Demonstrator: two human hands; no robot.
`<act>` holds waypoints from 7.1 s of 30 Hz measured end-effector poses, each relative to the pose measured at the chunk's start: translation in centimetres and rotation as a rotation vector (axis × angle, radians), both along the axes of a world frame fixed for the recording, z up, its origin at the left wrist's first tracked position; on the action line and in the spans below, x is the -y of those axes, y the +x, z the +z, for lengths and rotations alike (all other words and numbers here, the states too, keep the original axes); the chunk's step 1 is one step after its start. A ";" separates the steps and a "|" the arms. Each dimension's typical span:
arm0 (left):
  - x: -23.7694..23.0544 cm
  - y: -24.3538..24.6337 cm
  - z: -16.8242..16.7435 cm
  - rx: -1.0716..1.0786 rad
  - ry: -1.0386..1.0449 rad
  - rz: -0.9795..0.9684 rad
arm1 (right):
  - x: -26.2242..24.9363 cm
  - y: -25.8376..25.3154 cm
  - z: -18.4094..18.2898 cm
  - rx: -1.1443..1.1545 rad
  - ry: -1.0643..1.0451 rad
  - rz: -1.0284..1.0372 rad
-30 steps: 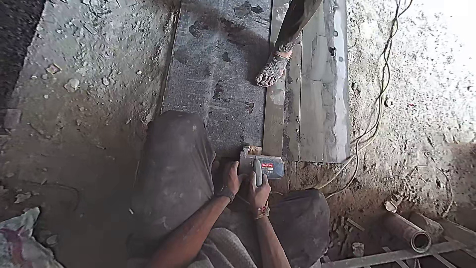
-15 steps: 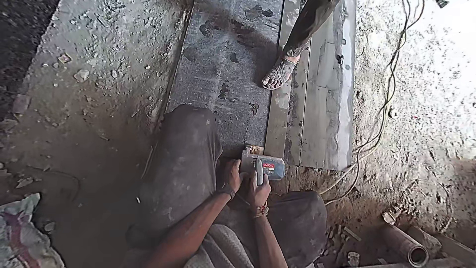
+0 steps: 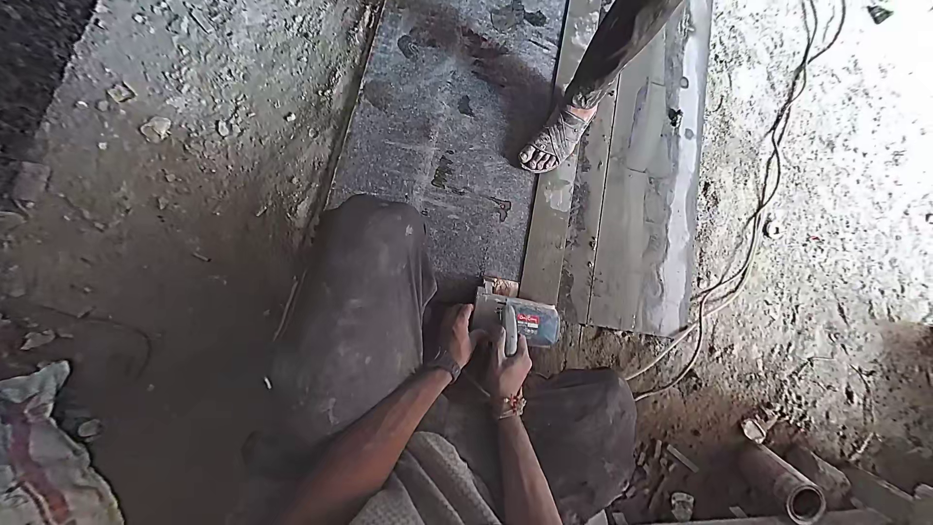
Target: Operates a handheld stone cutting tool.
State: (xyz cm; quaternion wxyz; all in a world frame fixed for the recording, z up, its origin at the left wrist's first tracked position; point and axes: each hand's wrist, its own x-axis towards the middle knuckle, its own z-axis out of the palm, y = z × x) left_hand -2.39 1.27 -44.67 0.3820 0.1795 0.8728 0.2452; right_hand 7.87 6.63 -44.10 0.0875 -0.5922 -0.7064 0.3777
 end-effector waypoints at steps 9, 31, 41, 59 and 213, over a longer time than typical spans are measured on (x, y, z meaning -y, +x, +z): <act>-0.2 -0.5 0.1 -0.012 0.016 -0.008 | -0.2 -0.5 -0.2 -0.003 0.017 -0.010; -0.9 -1.5 -0.5 -0.042 0.091 0.014 | -0.9 -1.4 -0.9 -0.046 0.059 0.008; -1.2 -1.9 -0.7 -0.050 0.063 -0.001 | -1.5 -1.9 -0.9 -0.039 0.037 0.012; -2.4 -3.1 0.0 0.010 0.023 -0.002 | -2.5 -2.8 -0.7 -0.049 0.036 0.028; -10.8 -10.5 0.4 -0.069 -0.072 0.112 | -8.8 -11.7 -1.5 -0.371 0.354 -0.316</act>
